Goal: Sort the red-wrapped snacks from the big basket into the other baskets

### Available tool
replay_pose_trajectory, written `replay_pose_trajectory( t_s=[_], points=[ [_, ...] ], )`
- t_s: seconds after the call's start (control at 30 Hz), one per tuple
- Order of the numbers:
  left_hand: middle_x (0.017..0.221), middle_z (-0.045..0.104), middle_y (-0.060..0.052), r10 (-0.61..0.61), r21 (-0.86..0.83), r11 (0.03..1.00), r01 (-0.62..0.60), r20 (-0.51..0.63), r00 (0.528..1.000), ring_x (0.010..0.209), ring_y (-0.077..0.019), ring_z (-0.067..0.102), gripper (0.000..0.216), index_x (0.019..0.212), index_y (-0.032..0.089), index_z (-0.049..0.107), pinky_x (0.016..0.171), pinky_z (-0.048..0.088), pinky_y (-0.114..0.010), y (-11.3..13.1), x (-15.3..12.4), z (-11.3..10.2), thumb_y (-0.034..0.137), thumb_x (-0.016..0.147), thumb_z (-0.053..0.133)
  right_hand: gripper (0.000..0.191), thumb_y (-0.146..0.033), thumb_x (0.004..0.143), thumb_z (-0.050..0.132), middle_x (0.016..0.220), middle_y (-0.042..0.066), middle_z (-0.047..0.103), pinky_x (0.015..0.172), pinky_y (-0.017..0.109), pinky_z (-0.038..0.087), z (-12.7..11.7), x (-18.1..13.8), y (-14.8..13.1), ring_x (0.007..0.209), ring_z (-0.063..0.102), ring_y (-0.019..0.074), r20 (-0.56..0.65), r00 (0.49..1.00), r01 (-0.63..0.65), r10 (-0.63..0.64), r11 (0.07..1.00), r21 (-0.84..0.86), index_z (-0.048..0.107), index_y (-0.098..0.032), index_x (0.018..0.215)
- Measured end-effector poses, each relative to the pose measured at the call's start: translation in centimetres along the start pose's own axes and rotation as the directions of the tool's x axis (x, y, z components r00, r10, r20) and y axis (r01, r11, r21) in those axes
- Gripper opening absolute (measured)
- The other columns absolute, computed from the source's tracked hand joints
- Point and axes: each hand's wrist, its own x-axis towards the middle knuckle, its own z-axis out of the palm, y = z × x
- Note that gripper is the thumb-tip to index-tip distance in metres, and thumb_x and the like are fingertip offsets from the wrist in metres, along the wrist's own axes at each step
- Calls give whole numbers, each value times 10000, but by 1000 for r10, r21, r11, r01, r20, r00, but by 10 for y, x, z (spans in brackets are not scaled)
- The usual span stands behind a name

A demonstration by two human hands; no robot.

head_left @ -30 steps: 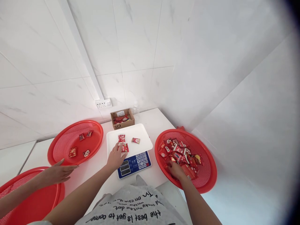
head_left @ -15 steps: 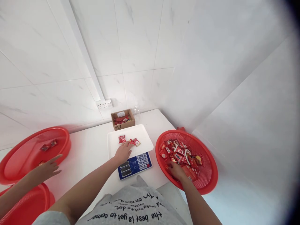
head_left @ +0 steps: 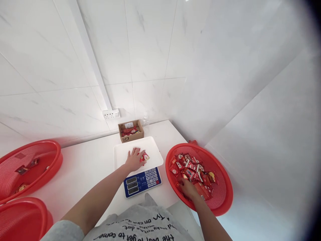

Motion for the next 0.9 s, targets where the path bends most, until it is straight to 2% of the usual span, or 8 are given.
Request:
replay_pose_trajectory(
  t_s=[0.1, 0.2, 0.43, 0.53, 0.7, 0.8, 0.9],
  points=[
    [1517, 276, -80, 85, 1, 996, -85, 33, 996, 1406, -356, 134, 545, 1302, 334, 480, 1089, 93, -602, 5, -1, 2, 474, 782, 567, 232, -131, 801, 468, 911, 77, 697, 650, 255, 355, 0, 0, -1, 801, 620, 196, 4, 1000, 5, -5, 1000, -4, 632, -176, 959],
    [1517, 272, -67, 127, 0, 992, -128, 26, 991, 1409, -342, 129, 449, 1224, 318, 548, 1103, 95, -579, 4, -9, 5, 421, 788, 575, 230, -138, 800, 471, 907, 76, 695, 644, 255, 354, 0, 0, -1, 802, 620, 199, 7, 1000, 11, -11, 1000, -3, 634, -173, 958],
    [1536, 233, -42, 158, -9, 987, -158, -18, 987, 1423, -299, 98, 240, 1025, 254, 627, 1125, 124, -533, -19, -37, 2, 306, 807, 541, 208, -197, 827, 481, 923, 76, 691, 649, 253, 360, -2, -3, 0, 813, 624, 201, 8, 1000, 16, -16, 1000, 20, 630, -187, 973],
    [1543, 218, -50, 121, -6, 993, -122, -37, 992, 1425, -267, 109, 365, 1171, 260, 558, 1136, 128, -501, -32, -45, 0, 233, 811, 510, 203, -209, 819, 502, 921, 74, 692, 648, 255, 361, -1, -1, 1, 811, 626, 207, 10, 1000, 9, -9, 1000, 23, 633, -196, 974],
    [1538, 196, -150, -59, -19, 998, 58, -77, 995, 1415, -293, 148, 523, 1386, 190, 334, 1100, 210, -530, -45, -43, 3, 201, 867, 397, 211, -202, 817, 495, 899, 77, 693, 648, 258, 367, 1, 1, 2, 793, 629, 206, 8, 1000, 1, -1, 1000, 28, 636, -190, 974],
    [1534, 211, -150, -108, -32, 994, 106, -70, 992, 1410, -299, 172, 543, 1423, 218, 270, 1072, 248, -549, -42, -34, 6, 275, 893, 376, 211, -199, 818, 482, 873, 82, 694, 645, 267, 370, 1, 0, 2, 774, 630, 211, 5, 1000, -7, 6, 1000, 24, 639, -188, 959],
    [1539, 205, -131, -67, -30, 997, 65, -57, 996, 1410, -311, 160, 569, 1432, 253, 266, 1064, 240, -571, -33, -25, 8, 406, 896, 377, 213, -192, 809, 489, 894, 83, 692, 651, 271, 367, -1, -1, 0, 803, 625, 217, 3, 1000, -2, 2, 1000, 15, 637, -191, 963]
  ],
)
